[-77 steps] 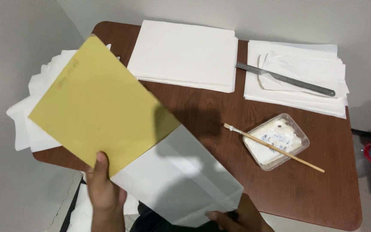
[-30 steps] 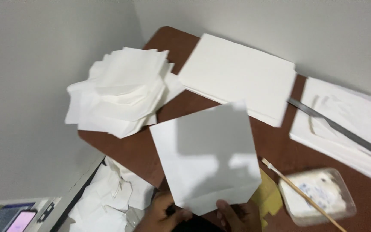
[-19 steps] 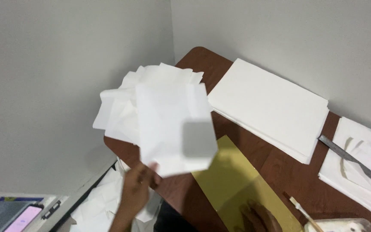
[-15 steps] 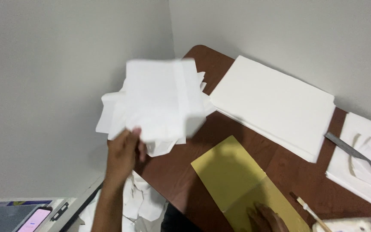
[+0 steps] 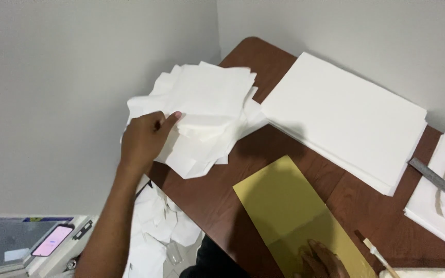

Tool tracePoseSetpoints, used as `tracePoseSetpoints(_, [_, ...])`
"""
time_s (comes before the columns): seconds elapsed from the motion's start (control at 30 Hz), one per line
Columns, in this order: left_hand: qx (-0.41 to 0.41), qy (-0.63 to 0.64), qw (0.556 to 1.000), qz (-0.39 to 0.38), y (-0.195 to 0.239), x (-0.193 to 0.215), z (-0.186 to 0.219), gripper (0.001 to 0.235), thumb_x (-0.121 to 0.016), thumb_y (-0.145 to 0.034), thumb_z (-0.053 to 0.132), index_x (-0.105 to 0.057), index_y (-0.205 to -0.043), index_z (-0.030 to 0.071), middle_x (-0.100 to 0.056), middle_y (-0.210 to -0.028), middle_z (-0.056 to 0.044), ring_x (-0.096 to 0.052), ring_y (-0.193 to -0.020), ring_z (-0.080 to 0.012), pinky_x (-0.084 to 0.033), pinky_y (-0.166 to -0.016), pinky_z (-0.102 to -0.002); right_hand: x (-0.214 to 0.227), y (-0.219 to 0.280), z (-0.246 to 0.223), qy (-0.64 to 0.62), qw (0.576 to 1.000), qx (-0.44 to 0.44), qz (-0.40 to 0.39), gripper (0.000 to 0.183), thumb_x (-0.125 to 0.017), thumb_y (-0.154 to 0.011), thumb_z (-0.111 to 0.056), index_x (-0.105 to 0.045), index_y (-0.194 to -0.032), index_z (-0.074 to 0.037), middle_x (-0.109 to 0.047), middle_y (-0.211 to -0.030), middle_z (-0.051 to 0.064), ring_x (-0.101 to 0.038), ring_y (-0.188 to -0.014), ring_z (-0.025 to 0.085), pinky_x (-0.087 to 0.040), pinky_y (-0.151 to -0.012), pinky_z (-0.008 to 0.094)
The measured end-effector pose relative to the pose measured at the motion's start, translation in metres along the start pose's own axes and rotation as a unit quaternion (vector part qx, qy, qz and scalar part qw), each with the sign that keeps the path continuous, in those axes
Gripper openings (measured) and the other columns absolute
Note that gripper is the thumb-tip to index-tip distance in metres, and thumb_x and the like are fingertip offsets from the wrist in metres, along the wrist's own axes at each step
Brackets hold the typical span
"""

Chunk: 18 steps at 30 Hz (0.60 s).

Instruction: The person folds a white paper sheet and applies a white substance from a container using a brush. They press the folded paper to secure it, then place a yellow paper sheet on top of the white one and smooth it down.

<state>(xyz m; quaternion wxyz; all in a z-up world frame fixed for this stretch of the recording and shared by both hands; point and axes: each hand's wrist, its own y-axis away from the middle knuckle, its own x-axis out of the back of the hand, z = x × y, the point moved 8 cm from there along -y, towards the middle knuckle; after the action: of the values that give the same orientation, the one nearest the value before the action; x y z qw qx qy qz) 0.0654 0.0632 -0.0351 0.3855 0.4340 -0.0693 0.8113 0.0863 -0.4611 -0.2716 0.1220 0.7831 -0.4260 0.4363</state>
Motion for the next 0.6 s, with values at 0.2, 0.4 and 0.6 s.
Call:
tracePoseSetpoints(0.2, [-0.336, -0.06, 0.885, 0.317, 0.093, -0.049, 0.019, 0.043, -0.067, -0.102, 0.014, -0.043, -0.066, 0.015, -0.043, -0.06, 0.001, -0.04, -0.05, -0.0153, -0.032, -0.057, -0.038, 0.035, -0.014, -0.069, 0.044, 0.983, 0.107, 0.142, 0.036, -0.07, -0.082, -0.034, -0.072, -0.114, -0.019, -0.066, -0.139, 0.004, -0.067, -0.124, 0.026, -0.053, -0.106, 0.043])
tracePoseSetpoints(0.4, [-0.438, 0.118, 0.888, 0.074, 0.18, -0.163, 0.052, 0.034, -0.082, -0.088, 0.008, -0.061, -0.116, 0.005, -0.056, -0.121, -0.013, -0.054, -0.112, -0.0328, -0.052, -0.089, -0.045, 0.076, -0.028, -0.12, 0.015, 0.975, 0.101, 0.196, 0.03, -0.065, -0.089, -0.024, -0.075, -0.11, -0.006, -0.069, -0.129, 0.013, -0.071, -0.111, 0.025, -0.057, -0.101, 0.039])
tracePoseSetpoints(0.6, [-0.417, -0.05, 0.903, -0.094, 0.184, -0.218, 0.034, 0.05, -0.055, -0.102, 0.046, -0.055, -0.146, 0.022, -0.042, -0.162, -0.011, -0.034, -0.152, -0.0367, -0.02, -0.122, -0.063, 0.056, 0.017, -0.052, -0.033, 0.993, 0.072, 0.088, 0.016, -0.064, -0.091, -0.019, -0.074, -0.102, -0.013, -0.071, -0.128, 0.01, -0.066, -0.124, 0.035, -0.05, -0.111, 0.055])
